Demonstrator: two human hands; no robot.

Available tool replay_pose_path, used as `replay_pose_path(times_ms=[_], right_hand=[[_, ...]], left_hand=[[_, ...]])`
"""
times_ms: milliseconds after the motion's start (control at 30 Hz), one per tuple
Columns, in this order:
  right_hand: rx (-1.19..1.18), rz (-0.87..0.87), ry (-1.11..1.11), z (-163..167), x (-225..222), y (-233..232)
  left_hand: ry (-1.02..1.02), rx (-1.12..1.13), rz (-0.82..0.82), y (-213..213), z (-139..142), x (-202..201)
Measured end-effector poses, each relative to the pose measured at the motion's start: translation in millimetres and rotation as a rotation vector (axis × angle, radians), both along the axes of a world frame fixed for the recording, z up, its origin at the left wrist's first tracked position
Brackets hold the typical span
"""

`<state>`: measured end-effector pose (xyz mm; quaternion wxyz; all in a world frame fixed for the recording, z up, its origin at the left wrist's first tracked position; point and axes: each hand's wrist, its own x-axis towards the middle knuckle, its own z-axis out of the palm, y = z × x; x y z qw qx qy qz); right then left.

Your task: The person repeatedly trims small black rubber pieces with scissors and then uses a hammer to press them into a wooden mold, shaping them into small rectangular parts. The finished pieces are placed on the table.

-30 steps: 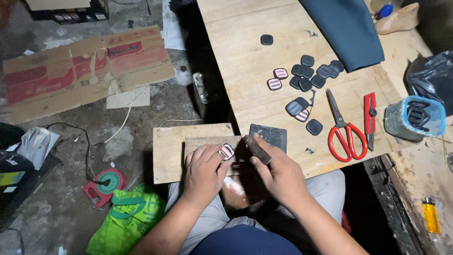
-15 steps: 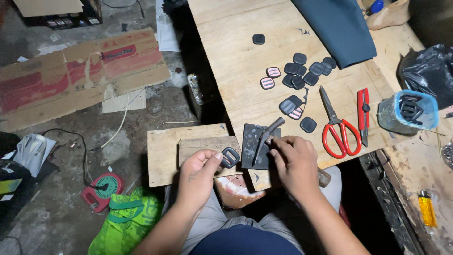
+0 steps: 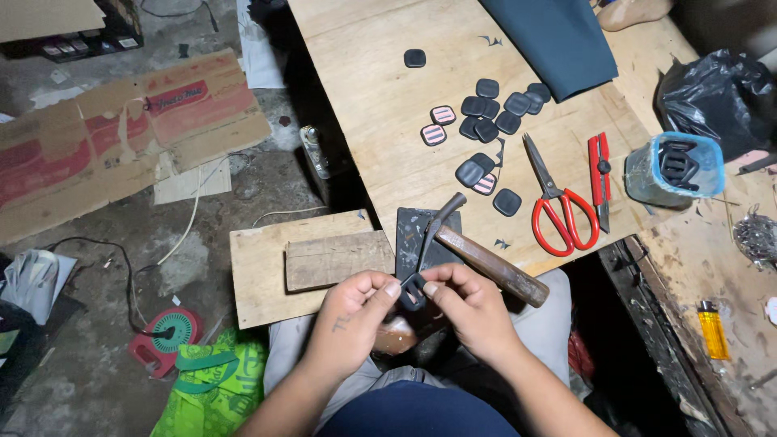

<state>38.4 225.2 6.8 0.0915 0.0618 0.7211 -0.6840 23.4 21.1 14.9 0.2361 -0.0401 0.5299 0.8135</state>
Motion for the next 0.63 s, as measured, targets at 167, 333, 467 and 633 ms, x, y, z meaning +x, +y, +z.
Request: replay_pose_path(times_ms=[167,333,467,633], right_hand=[[0.224,0.144,0.114,13.0,-2.9,6.3],[0.539,0.02,0.462,28.6,-6.2,4.4],[1.037,-0.067,0.643,32.6,-22.4,22.5],[1.174,-0.012,0.5,23.7,-28.0,37.1]], left_hand=[[0.048,0.008,-0.065,6.6,-8.2,1.3],[0.009,-0.041,0.012,9.1,-2.9,-0.8],[-0.045,-0.014,0.075,1.3,-6.1,-4.0],[-0.006,0.021,0.156,-10.1,-22.5,-2.3]])
